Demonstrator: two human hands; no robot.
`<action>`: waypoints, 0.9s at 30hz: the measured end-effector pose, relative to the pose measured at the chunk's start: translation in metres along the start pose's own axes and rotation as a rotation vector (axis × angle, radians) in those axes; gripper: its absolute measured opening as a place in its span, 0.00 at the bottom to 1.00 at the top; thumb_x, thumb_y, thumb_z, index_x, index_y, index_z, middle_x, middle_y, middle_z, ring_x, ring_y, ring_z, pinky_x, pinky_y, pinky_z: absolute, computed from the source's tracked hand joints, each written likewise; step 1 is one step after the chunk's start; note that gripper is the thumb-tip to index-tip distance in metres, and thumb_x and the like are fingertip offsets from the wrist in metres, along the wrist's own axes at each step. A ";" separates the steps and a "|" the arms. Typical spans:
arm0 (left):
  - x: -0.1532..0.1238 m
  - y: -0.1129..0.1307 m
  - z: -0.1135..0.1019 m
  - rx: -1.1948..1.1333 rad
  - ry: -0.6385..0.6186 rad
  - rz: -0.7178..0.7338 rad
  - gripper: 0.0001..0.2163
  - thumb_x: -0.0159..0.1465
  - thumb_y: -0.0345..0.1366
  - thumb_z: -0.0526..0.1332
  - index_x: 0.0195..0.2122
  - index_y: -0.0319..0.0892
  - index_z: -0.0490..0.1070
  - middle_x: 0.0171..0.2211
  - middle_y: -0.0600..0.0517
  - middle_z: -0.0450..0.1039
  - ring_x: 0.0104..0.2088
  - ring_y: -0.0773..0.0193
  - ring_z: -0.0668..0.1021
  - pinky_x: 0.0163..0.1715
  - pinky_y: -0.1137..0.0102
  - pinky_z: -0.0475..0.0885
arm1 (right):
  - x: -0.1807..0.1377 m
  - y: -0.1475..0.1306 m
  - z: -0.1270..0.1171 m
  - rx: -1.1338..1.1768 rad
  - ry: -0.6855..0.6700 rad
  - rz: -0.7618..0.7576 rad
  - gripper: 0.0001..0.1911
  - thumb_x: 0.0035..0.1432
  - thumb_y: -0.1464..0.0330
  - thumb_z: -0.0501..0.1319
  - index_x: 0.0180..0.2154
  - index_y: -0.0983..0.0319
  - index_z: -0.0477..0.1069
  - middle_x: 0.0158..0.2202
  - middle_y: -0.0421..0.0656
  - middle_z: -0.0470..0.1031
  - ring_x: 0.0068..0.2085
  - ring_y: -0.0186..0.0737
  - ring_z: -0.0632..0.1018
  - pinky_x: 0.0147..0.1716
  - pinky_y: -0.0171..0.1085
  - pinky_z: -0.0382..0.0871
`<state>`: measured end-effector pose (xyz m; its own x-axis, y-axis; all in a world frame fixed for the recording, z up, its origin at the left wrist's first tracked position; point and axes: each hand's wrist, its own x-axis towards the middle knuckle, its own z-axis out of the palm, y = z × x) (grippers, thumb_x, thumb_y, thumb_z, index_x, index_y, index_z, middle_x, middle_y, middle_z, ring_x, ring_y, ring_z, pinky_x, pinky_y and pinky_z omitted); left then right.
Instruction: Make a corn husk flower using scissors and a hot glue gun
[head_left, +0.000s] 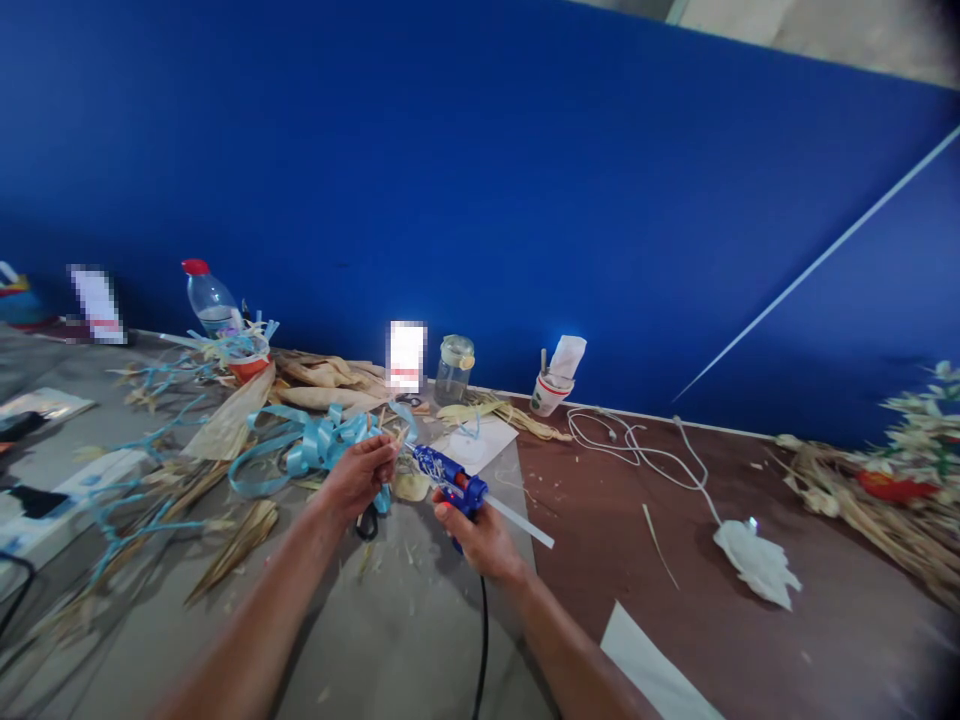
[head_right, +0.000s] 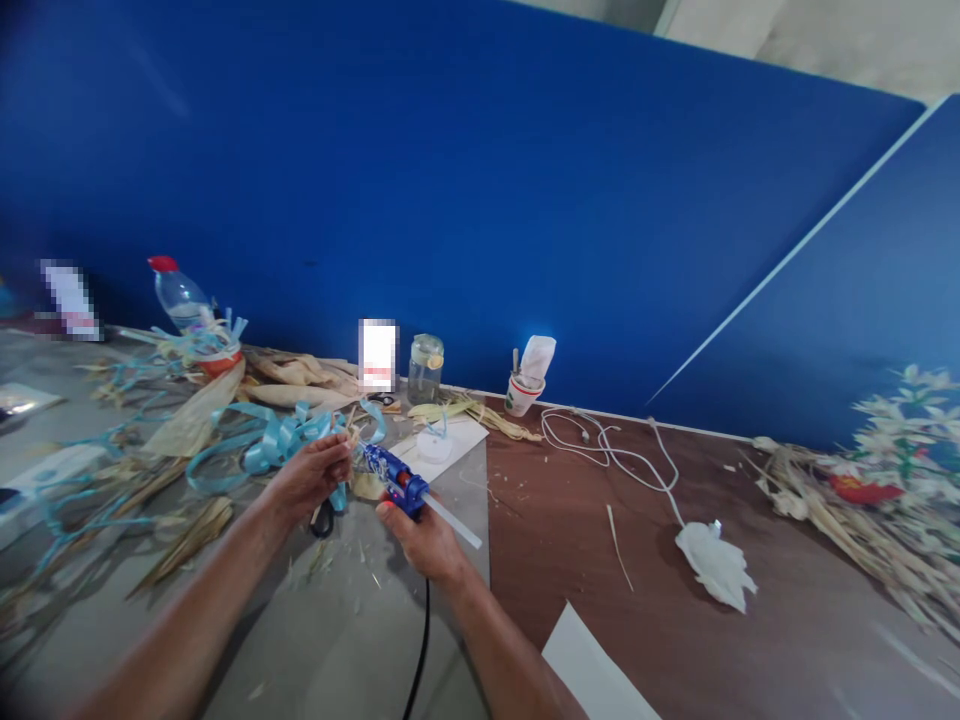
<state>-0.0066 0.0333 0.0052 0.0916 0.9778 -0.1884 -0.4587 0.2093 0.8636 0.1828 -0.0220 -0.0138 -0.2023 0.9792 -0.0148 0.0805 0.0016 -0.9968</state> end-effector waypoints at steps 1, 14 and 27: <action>0.000 0.000 0.000 0.000 -0.003 0.000 0.13 0.44 0.34 0.73 0.22 0.37 0.68 0.16 0.59 0.60 0.16 0.77 0.61 0.16 0.79 0.57 | 0.000 0.000 0.000 0.000 -0.003 -0.005 0.19 0.51 0.53 0.62 0.35 0.62 0.74 0.24 0.39 0.68 0.25 0.32 0.65 0.24 0.32 0.62; 0.002 -0.004 0.002 -0.034 0.030 0.000 0.12 0.44 0.32 0.73 0.23 0.37 0.70 0.16 0.60 0.61 0.15 0.77 0.62 0.15 0.79 0.58 | 0.000 0.001 0.000 -0.024 -0.009 -0.034 0.16 0.54 0.55 0.60 0.34 0.62 0.72 0.24 0.38 0.67 0.24 0.31 0.63 0.22 0.30 0.59; 0.001 -0.003 0.003 -0.044 0.046 -0.025 0.12 0.44 0.31 0.73 0.25 0.37 0.69 0.17 0.59 0.64 0.15 0.76 0.63 0.16 0.78 0.59 | 0.001 -0.009 0.002 -0.060 -0.028 0.032 0.15 0.51 0.55 0.60 0.29 0.61 0.68 0.21 0.37 0.63 0.24 0.32 0.61 0.22 0.32 0.57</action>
<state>-0.0022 0.0335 0.0039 0.0633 0.9706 -0.2320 -0.4953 0.2324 0.8371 0.1799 -0.0213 -0.0053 -0.2255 0.9730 -0.0494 0.1457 -0.0164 -0.9892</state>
